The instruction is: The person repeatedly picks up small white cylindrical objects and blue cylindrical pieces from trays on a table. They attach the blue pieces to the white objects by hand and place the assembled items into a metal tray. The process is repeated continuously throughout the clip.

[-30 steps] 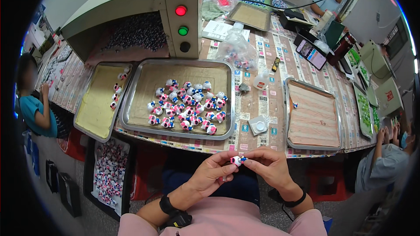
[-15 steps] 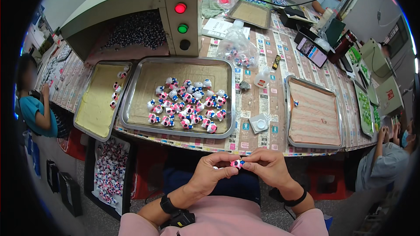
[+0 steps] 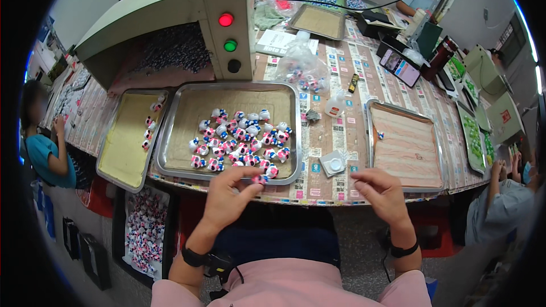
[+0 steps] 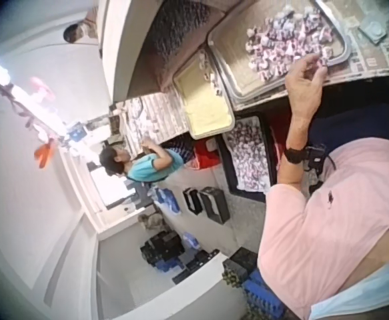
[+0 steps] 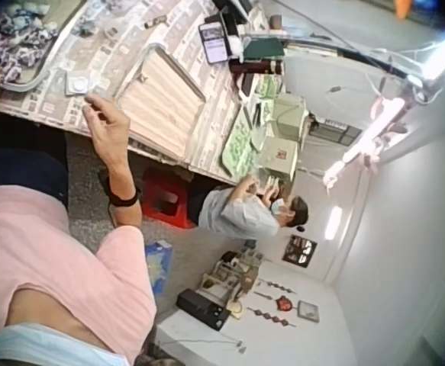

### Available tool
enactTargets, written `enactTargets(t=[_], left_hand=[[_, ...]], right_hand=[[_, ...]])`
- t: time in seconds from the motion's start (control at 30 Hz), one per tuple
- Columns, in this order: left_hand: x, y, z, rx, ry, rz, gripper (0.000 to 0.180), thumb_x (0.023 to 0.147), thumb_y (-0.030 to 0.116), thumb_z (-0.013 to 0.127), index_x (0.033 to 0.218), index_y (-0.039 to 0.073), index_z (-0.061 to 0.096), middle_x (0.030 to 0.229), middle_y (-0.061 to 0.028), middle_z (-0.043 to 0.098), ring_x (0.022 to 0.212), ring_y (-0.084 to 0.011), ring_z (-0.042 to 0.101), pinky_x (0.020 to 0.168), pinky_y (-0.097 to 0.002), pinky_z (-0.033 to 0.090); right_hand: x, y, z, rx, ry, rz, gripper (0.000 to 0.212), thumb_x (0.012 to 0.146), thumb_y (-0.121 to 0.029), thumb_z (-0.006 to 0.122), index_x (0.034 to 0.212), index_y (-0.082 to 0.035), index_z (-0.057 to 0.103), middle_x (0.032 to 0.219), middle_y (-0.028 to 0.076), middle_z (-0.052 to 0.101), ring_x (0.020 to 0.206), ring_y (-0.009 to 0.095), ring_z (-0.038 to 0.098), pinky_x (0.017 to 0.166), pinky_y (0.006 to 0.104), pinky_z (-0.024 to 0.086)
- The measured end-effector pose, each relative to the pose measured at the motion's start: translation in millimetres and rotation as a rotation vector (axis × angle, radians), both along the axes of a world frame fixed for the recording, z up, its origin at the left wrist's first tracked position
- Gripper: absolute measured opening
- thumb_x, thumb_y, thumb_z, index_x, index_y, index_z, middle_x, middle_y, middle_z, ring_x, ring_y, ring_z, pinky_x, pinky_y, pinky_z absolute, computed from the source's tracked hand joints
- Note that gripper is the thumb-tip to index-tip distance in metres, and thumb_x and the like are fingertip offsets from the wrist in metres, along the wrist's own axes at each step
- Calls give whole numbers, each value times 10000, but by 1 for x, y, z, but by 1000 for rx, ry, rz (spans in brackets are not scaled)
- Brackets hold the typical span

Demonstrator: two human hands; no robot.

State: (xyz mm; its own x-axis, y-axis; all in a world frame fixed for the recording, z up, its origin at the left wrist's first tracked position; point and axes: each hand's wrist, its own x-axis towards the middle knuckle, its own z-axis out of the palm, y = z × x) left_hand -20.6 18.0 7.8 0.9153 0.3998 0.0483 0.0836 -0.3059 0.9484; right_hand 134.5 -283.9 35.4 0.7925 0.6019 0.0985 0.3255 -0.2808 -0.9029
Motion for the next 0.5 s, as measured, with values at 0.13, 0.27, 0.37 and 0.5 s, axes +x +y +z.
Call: enactTargets(t=[0.13, 0.27, 0.37, 0.5], left_hand=[[10, 10, 12, 216, 148, -8, 275, 805, 71, 744, 1071, 21, 697, 844, -109, 673, 643, -139, 581, 609, -276, 468], [16, 9, 14, 416, 123, -19, 277, 834, 105, 718, 1093, 16, 675, 919, -159, 669, 782, -291, 637, 716, -367, 503], [19, 11, 4, 570, 10, -5, 291, 836, 85, 708, 1116, 27, 655, 1012, -152, 651, 856, -315, 630, 779, -381, 505], [16, 3, 13, 415, -17, 82, 337, 796, 27, 728, 1124, 31, 649, 901, -98, 597, 778, -228, 603, 720, -325, 482]], right_hand=[[39, -23, 3, -130, -216, -198, 242, 857, -50, 694, 1095, -13, 711, 1016, 104, 701, 848, 140, 660, 701, 264, 506], [88, -38, -2, -283, -343, -198, 264, 825, -43, 692, 1086, -13, 696, 1011, 135, 681, 875, 234, 659, 750, 334, 513], [123, -42, -14, -438, -536, -52, 280, 781, -22, 675, 1061, -9, 680, 1013, 176, 649, 966, 364, 610, 875, 425, 480], [146, -30, -27, -546, -446, -15, 257, 773, -21, 671, 1030, -3, 672, 1049, 192, 642, 986, 382, 602, 880, 432, 473]])
